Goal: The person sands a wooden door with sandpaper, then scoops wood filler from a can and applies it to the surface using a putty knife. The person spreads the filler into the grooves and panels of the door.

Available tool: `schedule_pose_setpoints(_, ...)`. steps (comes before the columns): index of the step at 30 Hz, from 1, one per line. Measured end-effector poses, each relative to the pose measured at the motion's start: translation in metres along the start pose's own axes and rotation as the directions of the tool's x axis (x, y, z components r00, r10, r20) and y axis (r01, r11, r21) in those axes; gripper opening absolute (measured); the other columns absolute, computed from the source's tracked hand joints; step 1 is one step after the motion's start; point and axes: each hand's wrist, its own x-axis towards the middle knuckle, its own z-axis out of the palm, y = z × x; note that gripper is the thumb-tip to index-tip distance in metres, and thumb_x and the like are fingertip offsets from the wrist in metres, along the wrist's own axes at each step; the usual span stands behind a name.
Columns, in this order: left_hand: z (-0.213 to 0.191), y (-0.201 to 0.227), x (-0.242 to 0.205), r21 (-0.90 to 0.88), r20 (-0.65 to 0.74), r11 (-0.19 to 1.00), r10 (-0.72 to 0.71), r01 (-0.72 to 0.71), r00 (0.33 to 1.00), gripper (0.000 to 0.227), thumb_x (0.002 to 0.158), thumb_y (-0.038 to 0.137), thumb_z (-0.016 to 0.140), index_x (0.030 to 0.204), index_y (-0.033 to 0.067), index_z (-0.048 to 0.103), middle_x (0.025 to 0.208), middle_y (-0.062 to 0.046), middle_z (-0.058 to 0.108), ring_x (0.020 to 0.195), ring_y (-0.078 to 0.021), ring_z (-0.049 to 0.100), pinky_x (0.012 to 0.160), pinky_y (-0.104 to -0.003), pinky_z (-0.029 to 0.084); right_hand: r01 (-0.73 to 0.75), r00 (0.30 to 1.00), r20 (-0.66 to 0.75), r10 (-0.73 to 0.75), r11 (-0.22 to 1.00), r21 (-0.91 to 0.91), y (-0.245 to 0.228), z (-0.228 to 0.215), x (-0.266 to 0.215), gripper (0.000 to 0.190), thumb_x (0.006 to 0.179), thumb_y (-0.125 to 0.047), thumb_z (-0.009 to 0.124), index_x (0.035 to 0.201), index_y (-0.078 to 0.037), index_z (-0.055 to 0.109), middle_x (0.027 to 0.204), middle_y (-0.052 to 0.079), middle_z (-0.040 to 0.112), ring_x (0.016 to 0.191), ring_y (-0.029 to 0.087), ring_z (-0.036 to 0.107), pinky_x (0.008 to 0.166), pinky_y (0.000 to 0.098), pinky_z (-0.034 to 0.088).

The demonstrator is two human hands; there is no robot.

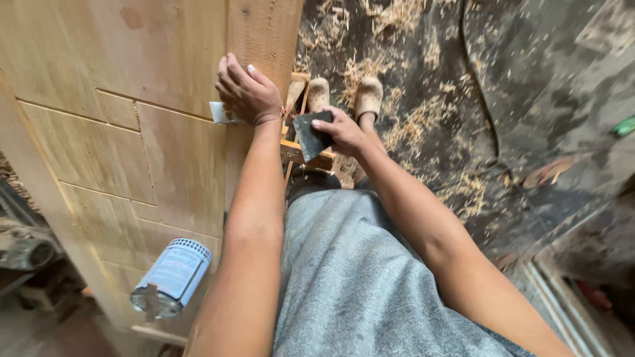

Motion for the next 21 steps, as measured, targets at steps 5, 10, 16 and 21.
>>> schedule_pose_setpoints(5,-0.001,-0.027,0.0,-0.262,0.14,0.963,-0.02,0.056,0.99,0.033,0.102,0.017,0.059,0.134,0.0071,0.059,0.142,-0.014,0.057,0.132,-0.0355,0.052,0.115,-0.049,0.04,0.113,0.993,0.038,-0.11,0.991,-0.074,-0.03,-0.007,-0.062,0.022,0.097,-0.009,0.075,0.112,-0.007,0.059,0.099,0.002,0.064,0.094,0.014,0.065,0.084,0.031,0.057)
schedule_pose_setpoints(10,-0.037,-0.06,-0.023,-0.186,0.134,0.936,0.327,-0.3,0.936,0.061,0.073,0.005,0.055,0.134,0.0069,0.061,0.141,-0.021,0.057,0.132,-0.0382,0.048,0.117,-0.058,0.03,0.082,0.996,-0.012,-0.088,0.961,-0.263,-0.084,0.0,-0.12,0.023,0.089,-0.011,0.07,0.11,-0.01,0.061,0.093,0.002,0.066,0.085,0.014,0.067,0.076,0.0343,0.061)
schedule_pose_setpoints(16,-0.067,-0.078,-0.085,-0.087,0.318,0.97,0.242,-0.226,0.917,0.028,0.099,0.013,0.061,0.127,0.0143,0.066,0.129,-0.015,0.065,0.127,-0.034,0.057,0.119,-0.052,0.032,0.2,0.977,0.145,-0.159,0.921,-0.336,-0.098,-0.009,-0.149,0.018,0.103,-0.01,0.074,0.108,-0.004,0.058,0.091,0.004,0.062,0.082,0.015,0.064,0.072,0.0348,0.056)
schedule_pose_setpoints(21,-0.101,-0.056,-0.106,-0.205,0.173,0.979,0.059,-0.023,0.983,0.048,0.087,0.021,0.074,0.129,-0.0005,0.062,0.106,-0.024,0.07,0.094,-0.0361,0.069,0.088,-0.052,0.054,0.194,0.981,0.093,-0.17,0.865,-0.463,-0.116,0.025,-0.14,0.018,0.094,-0.01,0.068,0.11,-0.004,0.062,0.094,0.007,0.067,0.084,0.019,0.069,0.075,0.0369,0.06)
